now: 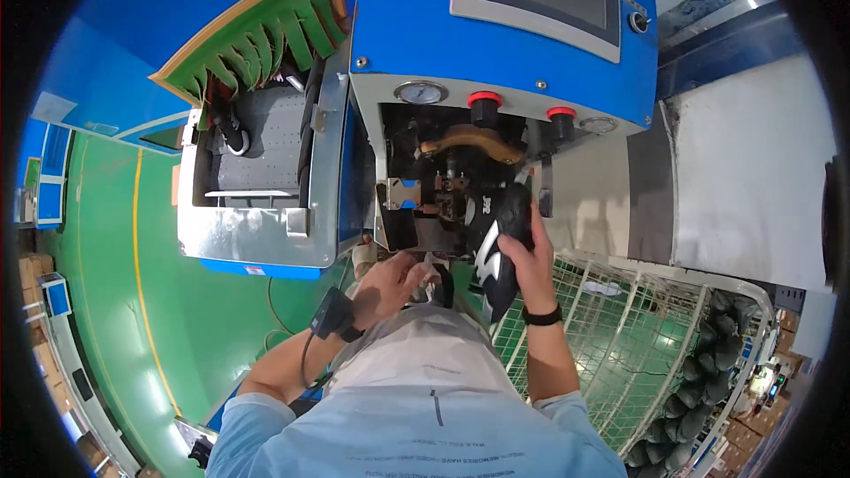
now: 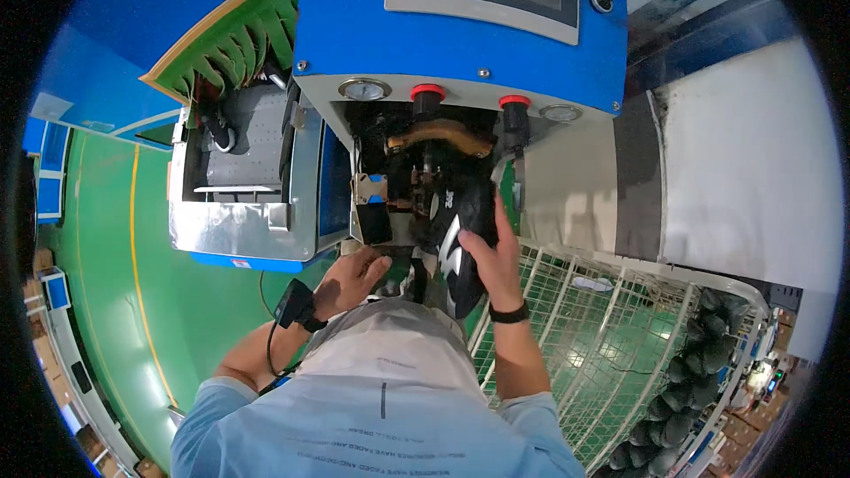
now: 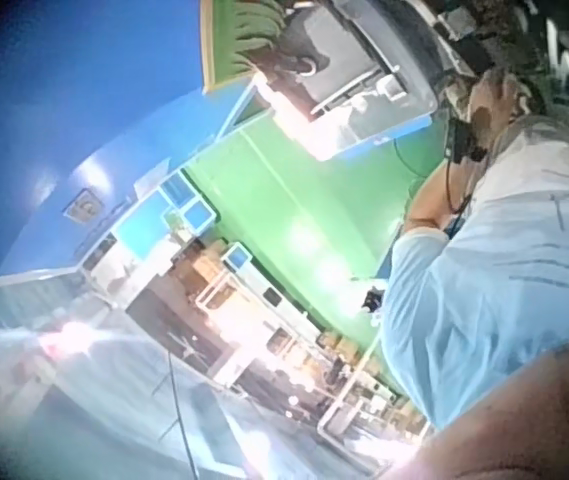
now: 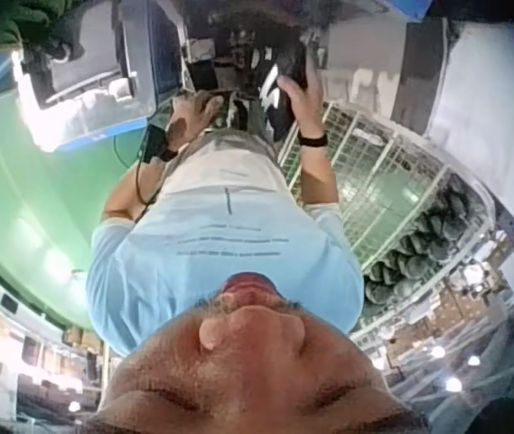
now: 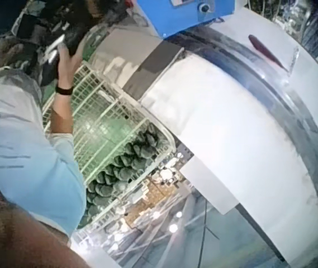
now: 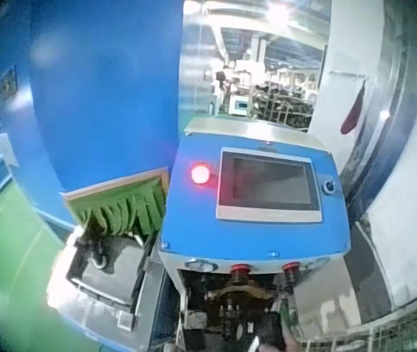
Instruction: The person repeatedly picks up black shoes from a metal rack, places them into a blue machine, and then removes them to place them back on the rack. This cycle is performed continuously for multiple pairs of shoes.
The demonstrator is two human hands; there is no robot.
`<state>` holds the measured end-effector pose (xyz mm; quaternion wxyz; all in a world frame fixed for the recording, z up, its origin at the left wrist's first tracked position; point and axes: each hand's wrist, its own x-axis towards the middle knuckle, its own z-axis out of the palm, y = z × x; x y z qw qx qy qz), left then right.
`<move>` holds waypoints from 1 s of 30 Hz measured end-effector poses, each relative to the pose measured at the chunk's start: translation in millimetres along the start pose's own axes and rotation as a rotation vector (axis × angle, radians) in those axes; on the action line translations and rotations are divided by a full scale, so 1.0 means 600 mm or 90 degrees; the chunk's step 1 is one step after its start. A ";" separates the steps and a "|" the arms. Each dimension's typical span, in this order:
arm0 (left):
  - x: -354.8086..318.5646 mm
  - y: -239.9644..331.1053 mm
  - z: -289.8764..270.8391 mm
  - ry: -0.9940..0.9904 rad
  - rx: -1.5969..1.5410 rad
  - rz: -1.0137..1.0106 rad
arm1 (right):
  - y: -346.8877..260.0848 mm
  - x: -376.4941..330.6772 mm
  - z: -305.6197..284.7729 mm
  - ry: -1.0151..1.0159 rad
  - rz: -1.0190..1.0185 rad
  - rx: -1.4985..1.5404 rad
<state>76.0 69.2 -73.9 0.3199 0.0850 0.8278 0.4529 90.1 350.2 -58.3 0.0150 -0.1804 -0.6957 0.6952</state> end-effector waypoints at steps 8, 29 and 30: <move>0.015 -0.041 0.003 0.035 -0.034 -0.036 | -0.008 0.106 0.088 -0.045 -0.113 -0.670; 0.054 -0.081 -0.068 0.025 -0.012 0.070 | 0.054 0.077 0.172 0.190 -0.214 -0.829; 0.060 -0.077 -0.071 -0.005 0.012 0.080 | 0.050 0.064 0.179 0.201 -0.221 -0.810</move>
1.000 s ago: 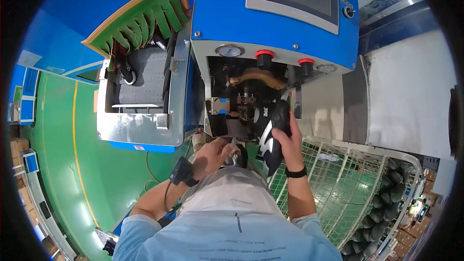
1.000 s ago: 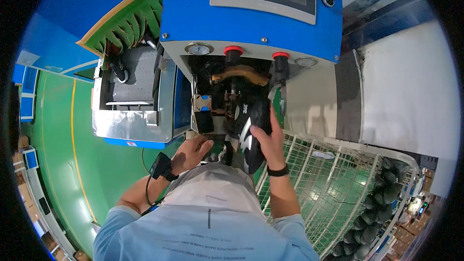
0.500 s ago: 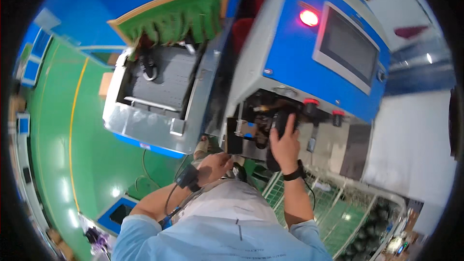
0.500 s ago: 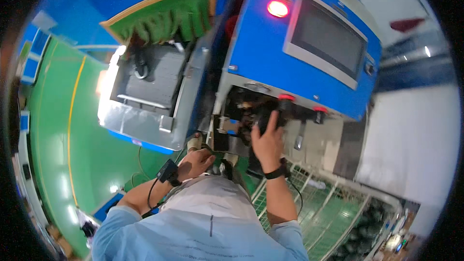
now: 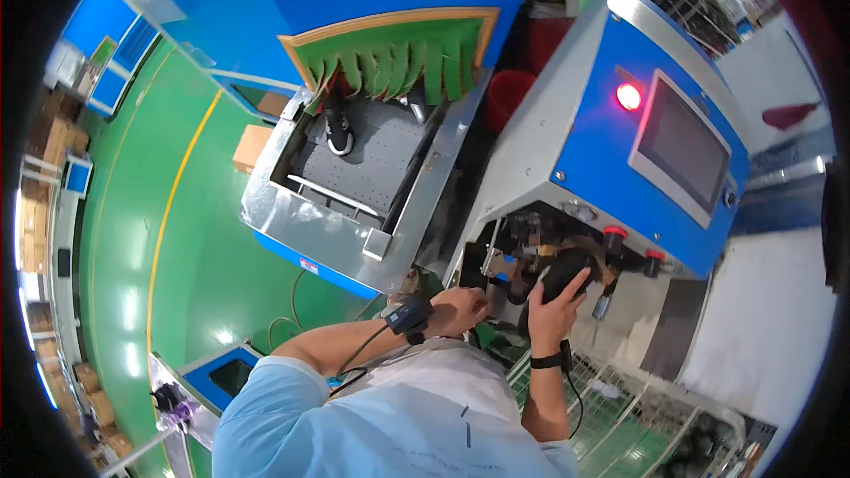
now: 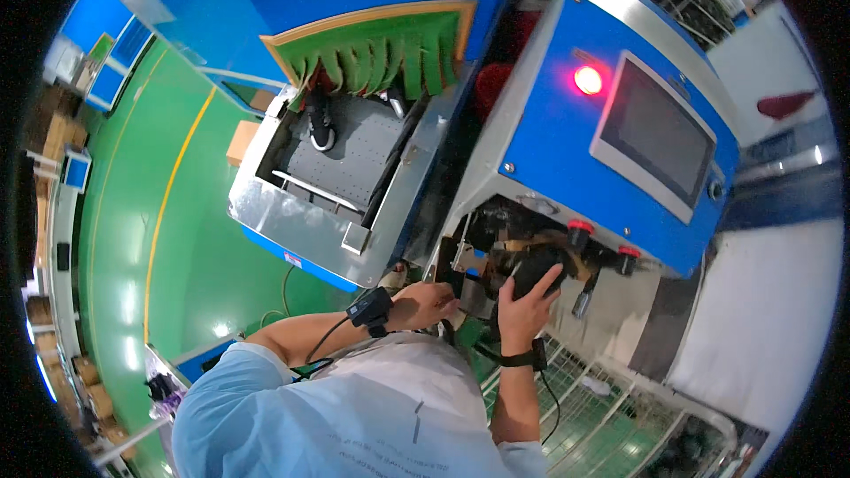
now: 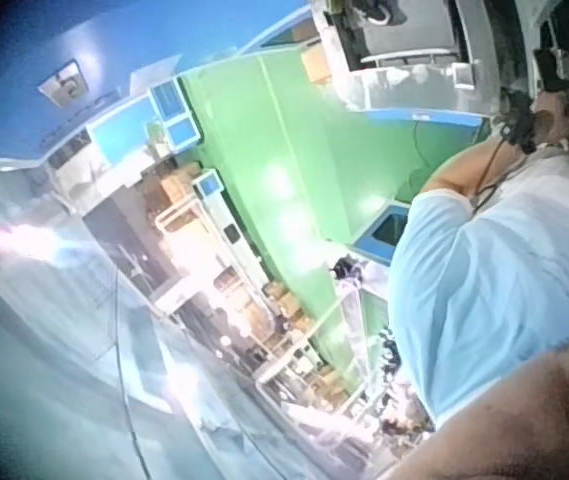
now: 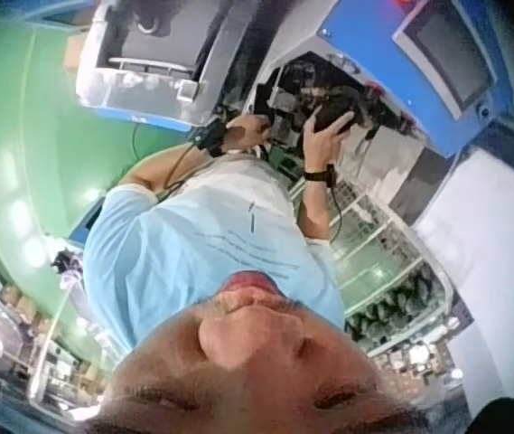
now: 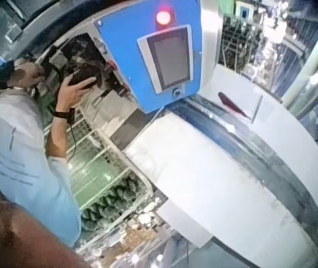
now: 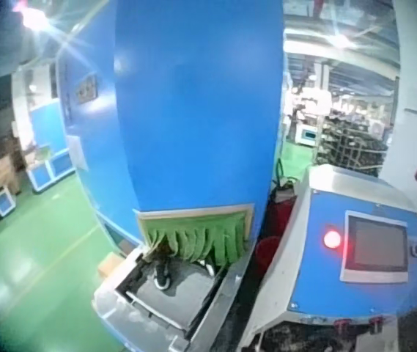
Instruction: The person repeatedly picks up black shoes from a metal rack, places them into a blue machine, and then removes them to place them back on the rack. This cycle is performed continuously for multiple pairs of shoes.
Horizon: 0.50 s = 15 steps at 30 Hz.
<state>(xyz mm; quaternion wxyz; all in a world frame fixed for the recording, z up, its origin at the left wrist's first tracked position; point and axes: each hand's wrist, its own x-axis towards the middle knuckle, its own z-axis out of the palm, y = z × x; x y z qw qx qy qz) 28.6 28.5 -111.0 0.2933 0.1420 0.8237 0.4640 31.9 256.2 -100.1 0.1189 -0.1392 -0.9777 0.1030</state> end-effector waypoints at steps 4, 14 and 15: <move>0.001 0.035 0.009 -0.028 -0.077 0.035 | 0.016 -0.081 -0.004 0.057 -0.034 0.033; 0.007 0.011 0.090 -0.454 -0.700 -0.438 | 0.071 -0.156 -0.152 -0.350 0.332 0.410; 0.008 -0.001 0.094 -0.455 -0.697 -0.407 | 0.062 -0.138 -0.137 -0.327 0.378 0.553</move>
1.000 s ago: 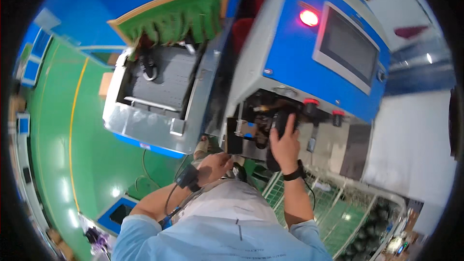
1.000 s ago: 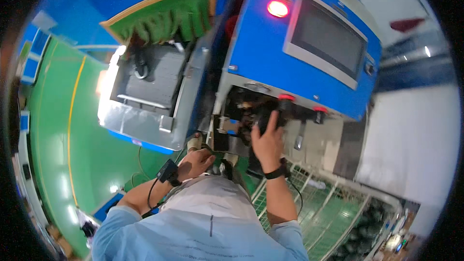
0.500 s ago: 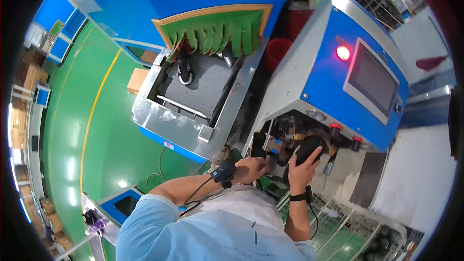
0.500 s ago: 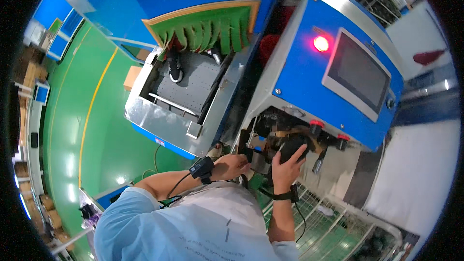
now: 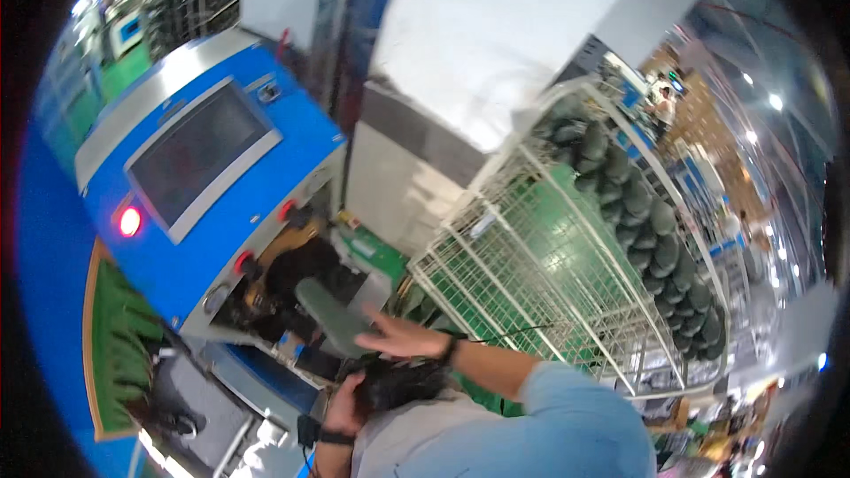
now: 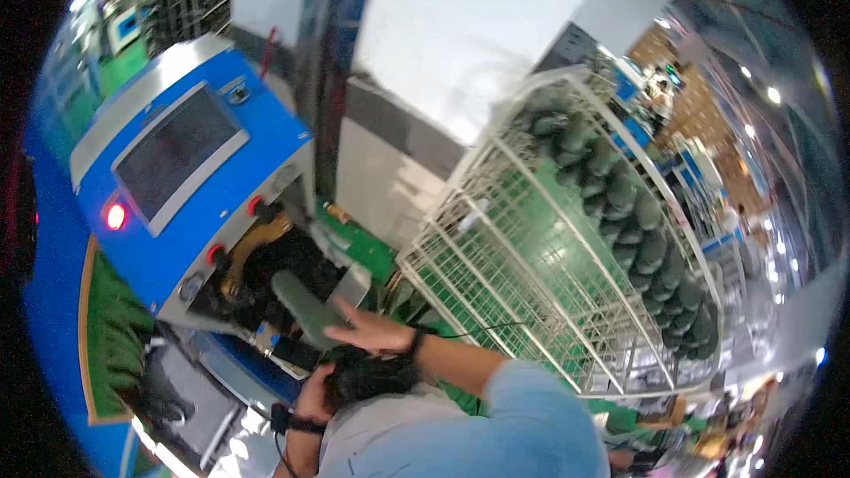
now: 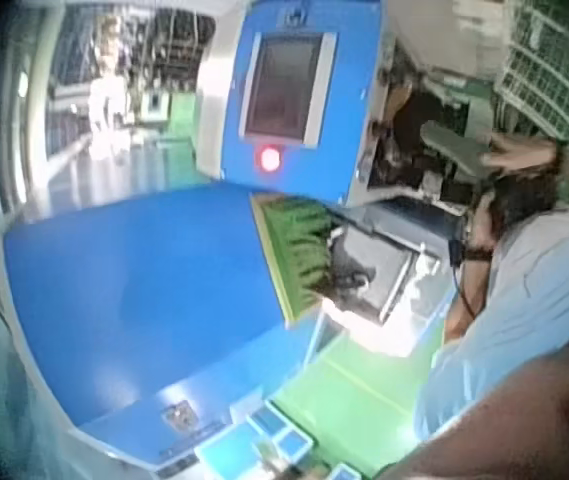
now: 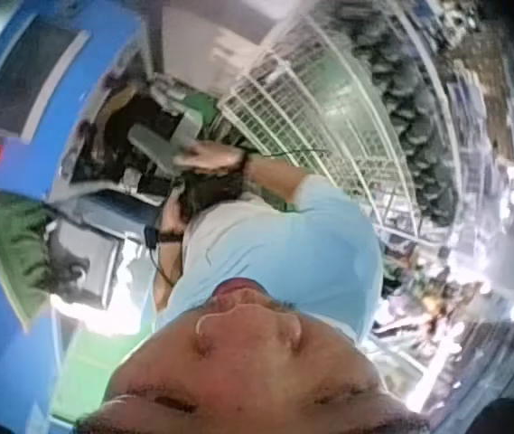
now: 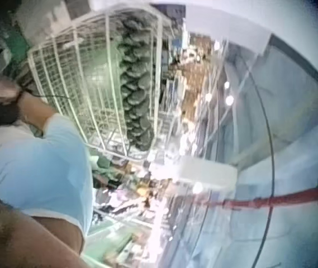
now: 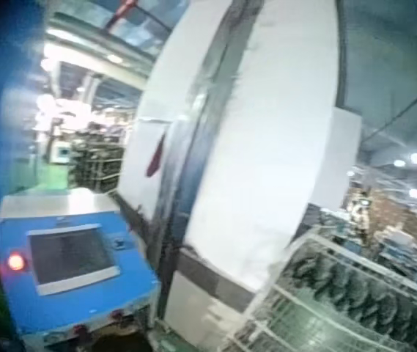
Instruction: The person repeatedly picks up black shoes from a metal rack, places them into a blue machine, and then removes them to place them back on the rack. This cycle is performed continuously for multiple pairs of shoes.
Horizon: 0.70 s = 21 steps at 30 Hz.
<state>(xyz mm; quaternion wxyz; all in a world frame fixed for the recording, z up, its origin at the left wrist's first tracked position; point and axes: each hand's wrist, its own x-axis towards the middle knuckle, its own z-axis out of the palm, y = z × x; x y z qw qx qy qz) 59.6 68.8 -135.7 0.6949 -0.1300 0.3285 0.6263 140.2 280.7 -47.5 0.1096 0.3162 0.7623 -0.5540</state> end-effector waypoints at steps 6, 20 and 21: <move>-0.093 0.031 -0.017 0.318 0.314 0.215 | 0.021 0.009 0.037 -0.003 -0.119 0.646; -0.123 -0.007 0.053 0.462 0.612 0.480 | 0.023 -0.119 -0.830 -0.011 -0.630 1.379; -0.141 0.002 0.118 0.508 0.597 0.510 | 0.026 -0.139 -0.844 0.025 -0.585 1.447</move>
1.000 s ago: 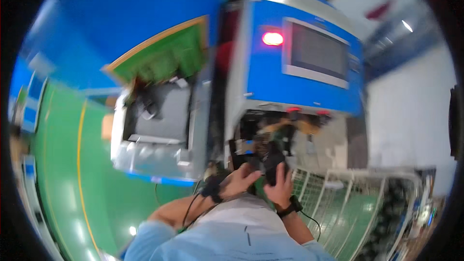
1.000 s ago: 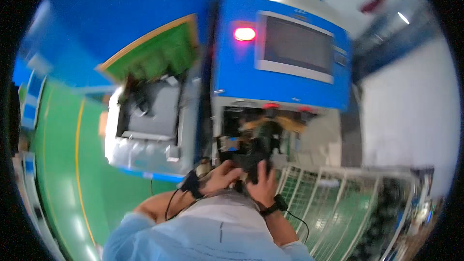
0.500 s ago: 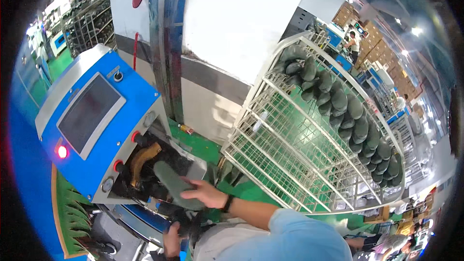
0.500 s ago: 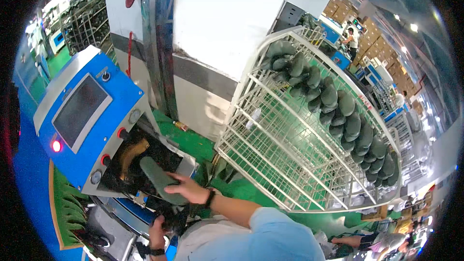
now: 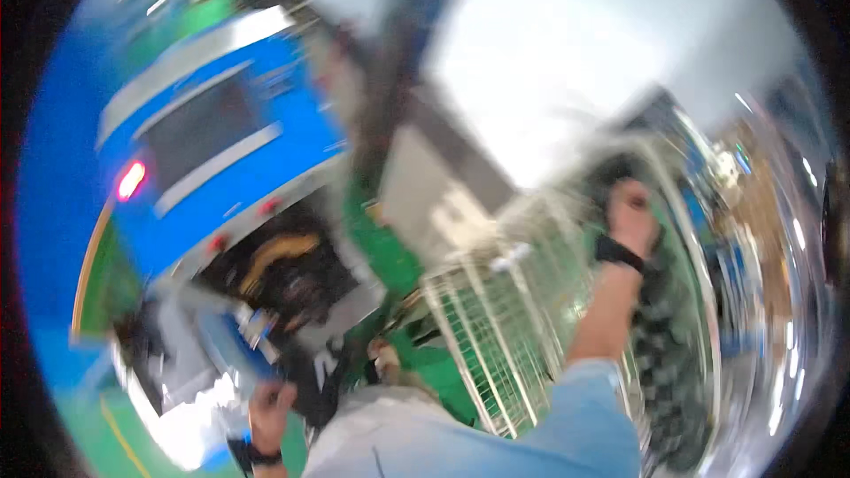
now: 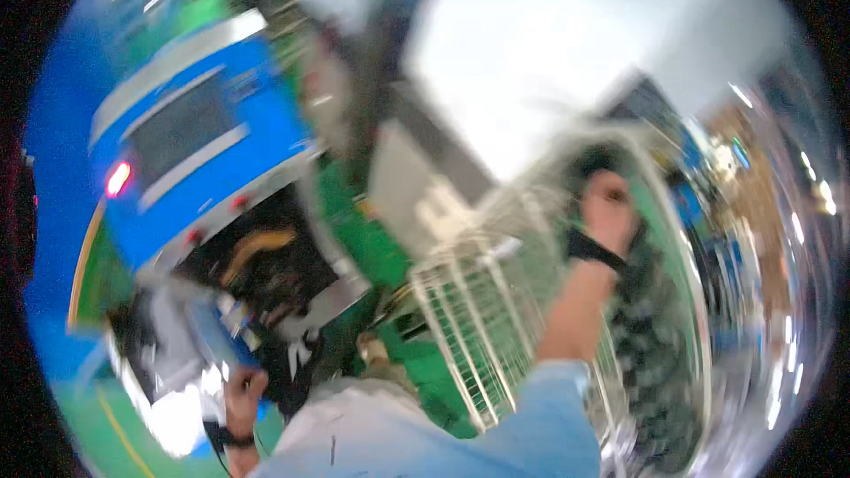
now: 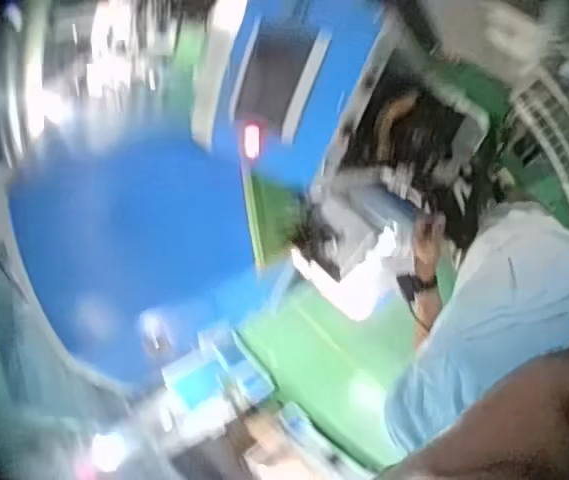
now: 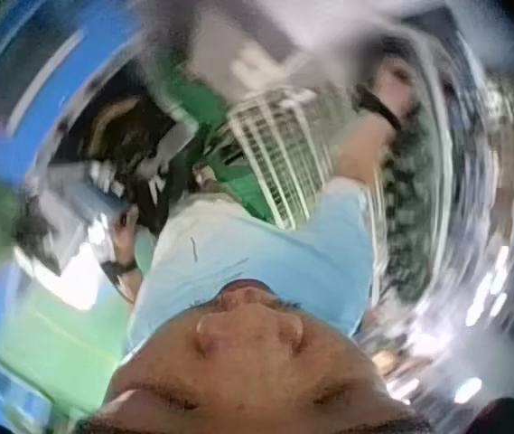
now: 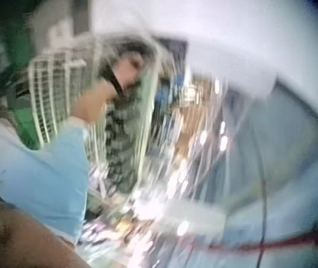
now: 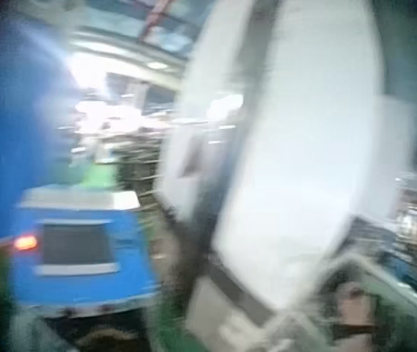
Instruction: The person repeatedly picks up black shoes from a metal rack, places them into a blue machine, and then removes them to place them back on the rack. This cycle is performed continuously for multiple pairs of shoes.
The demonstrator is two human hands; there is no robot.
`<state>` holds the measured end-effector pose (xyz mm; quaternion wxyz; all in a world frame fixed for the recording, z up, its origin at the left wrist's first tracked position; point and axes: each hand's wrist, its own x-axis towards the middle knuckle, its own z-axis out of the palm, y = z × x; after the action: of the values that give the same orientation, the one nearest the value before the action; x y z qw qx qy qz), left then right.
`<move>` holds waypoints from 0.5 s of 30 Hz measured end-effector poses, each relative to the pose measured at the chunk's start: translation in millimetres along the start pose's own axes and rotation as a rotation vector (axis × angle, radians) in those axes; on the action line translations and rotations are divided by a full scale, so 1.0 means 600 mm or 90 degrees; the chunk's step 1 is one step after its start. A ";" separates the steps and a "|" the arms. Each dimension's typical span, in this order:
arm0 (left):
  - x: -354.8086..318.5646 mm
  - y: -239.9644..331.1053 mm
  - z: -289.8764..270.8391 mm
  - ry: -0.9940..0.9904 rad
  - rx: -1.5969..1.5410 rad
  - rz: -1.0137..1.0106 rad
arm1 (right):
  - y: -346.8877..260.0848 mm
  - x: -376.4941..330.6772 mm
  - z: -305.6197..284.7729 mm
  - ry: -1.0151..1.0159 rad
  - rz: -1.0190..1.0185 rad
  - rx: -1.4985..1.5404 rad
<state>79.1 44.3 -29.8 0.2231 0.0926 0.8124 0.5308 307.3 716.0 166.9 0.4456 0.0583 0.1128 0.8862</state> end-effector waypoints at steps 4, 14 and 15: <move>-0.060 -0.039 -0.146 0.221 -0.081 -0.139 | -0.115 -0.011 -0.029 0.022 -0.042 -0.240; 0.214 -0.472 -0.615 0.436 0.397 -0.393 | 0.387 -0.251 -0.385 -0.057 0.337 -1.188; 0.273 -0.517 -0.660 0.435 0.421 -0.442 | 0.383 -0.257 -0.440 -0.308 0.440 -1.144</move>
<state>-221.5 -347.7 -220.1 0.0683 -0.2906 0.9433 0.1451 166.8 420.5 -31.2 0.0526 -0.0922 -0.7179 0.6881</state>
